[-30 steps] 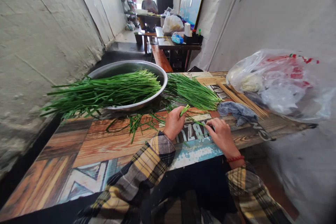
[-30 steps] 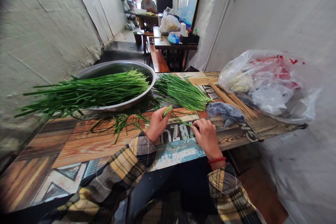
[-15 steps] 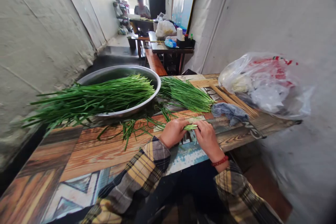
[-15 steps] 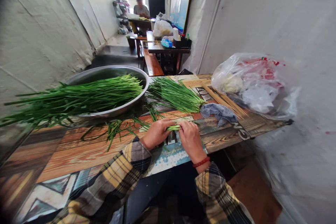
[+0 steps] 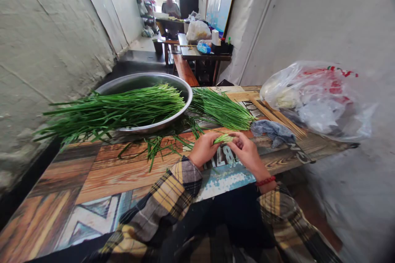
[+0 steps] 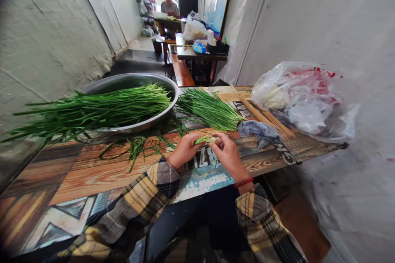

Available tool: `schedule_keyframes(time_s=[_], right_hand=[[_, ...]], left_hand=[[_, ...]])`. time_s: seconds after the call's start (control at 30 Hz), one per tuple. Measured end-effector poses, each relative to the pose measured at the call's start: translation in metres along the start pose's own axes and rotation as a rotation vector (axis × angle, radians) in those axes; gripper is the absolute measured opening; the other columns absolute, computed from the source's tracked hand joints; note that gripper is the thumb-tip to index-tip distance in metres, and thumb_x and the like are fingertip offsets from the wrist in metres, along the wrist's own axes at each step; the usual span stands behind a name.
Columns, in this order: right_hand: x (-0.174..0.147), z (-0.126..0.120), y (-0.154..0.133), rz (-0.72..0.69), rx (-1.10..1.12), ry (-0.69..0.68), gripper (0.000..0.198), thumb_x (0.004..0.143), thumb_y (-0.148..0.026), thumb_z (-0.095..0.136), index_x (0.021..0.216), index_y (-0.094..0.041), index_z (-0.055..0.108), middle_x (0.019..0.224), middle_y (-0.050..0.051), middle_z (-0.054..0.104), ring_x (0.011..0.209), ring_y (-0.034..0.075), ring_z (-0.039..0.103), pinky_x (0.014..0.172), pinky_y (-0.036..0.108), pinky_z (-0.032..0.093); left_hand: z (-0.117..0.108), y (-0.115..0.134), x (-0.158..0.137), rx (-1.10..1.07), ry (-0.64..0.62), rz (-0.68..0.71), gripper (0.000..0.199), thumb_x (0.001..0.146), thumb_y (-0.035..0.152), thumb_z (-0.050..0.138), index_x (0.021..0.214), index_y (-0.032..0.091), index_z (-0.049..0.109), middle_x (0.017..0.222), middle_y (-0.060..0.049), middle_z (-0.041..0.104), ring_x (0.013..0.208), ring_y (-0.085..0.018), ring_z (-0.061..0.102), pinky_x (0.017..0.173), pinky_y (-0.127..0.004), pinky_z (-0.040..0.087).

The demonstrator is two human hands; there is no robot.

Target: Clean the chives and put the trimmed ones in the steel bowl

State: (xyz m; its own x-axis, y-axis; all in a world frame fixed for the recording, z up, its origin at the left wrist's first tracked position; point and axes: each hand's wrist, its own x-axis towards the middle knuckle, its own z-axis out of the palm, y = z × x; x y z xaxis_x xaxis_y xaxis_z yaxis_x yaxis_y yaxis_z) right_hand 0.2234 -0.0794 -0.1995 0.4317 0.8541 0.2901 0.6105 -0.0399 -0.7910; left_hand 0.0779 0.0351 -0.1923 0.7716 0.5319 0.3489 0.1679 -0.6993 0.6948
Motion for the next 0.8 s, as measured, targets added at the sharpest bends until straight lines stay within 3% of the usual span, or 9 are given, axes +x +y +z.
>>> schedule_keyframes(time_s=[0.17, 0.27, 0.4, 0.6, 0.8], right_hand=[[-0.001, 0.003, 0.000, -0.147, -0.257, -0.049, 0.027, 0.091, -0.039, 0.046, 0.086, -0.021, 0.065, 0.086, 0.005, 0.068, 0.083, 0.020, 0.060, 0.076, 0.031, 0.045], [0.000, -0.017, 0.019, -0.128, -0.467, -0.024, 0.025, 0.091, -0.037, 0.047, 0.083, -0.022, 0.065, 0.084, 0.006, 0.066, 0.082, 0.021, 0.059, 0.078, 0.033, 0.043], [0.010, -0.034, 0.042, -0.073, -0.493, 0.082, 0.024, 0.089, -0.033, 0.047, 0.092, -0.020, 0.067, 0.088, 0.007, 0.065, 0.081, 0.020, 0.059, 0.077, 0.033, 0.044], [0.032, -0.012, 0.036, -0.074, -0.454, 0.029, 0.023, 0.088, -0.034, 0.050, 0.092, -0.021, 0.068, 0.086, 0.006, 0.065, 0.079, 0.019, 0.058, 0.074, 0.031, 0.043], [0.041, 0.010, 0.027, -0.082, -0.645, 0.057, 0.017, 0.089, -0.033, 0.052, 0.085, -0.022, 0.065, 0.087, 0.007, 0.064, 0.085, 0.021, 0.057, 0.073, 0.031, 0.039]], left_hand=[[0.000, 0.001, 0.000, -0.028, 0.003, 0.015, 0.015, 0.088, 0.021, 0.053, 0.077, 0.017, 0.062, 0.079, -0.003, 0.064, 0.075, -0.015, 0.056, 0.069, -0.025, 0.040], [-0.001, -0.002, 0.003, 0.004, 0.127, -0.042, 0.021, 0.088, 0.019, 0.051, 0.067, 0.017, 0.056, 0.070, -0.001, 0.057, 0.070, -0.014, 0.051, 0.065, -0.024, 0.037], [-0.004, -0.003, 0.004, 0.041, 0.284, -0.102, 0.025, 0.088, 0.018, 0.049, 0.063, 0.017, 0.050, 0.068, 0.001, 0.047, 0.068, -0.013, 0.045, 0.063, -0.025, 0.034], [-0.010, 0.003, 0.003, 0.057, 0.394, -0.065, 0.022, 0.084, 0.010, 0.046, 0.064, 0.017, 0.051, 0.077, -0.003, 0.048, 0.082, -0.016, 0.048, 0.070, -0.027, 0.037], [-0.013, 0.002, 0.004, 0.110, 0.470, -0.078, 0.018, 0.088, 0.016, 0.047, 0.071, 0.018, 0.053, 0.087, -0.004, 0.054, 0.087, -0.017, 0.048, 0.079, -0.030, 0.038]])
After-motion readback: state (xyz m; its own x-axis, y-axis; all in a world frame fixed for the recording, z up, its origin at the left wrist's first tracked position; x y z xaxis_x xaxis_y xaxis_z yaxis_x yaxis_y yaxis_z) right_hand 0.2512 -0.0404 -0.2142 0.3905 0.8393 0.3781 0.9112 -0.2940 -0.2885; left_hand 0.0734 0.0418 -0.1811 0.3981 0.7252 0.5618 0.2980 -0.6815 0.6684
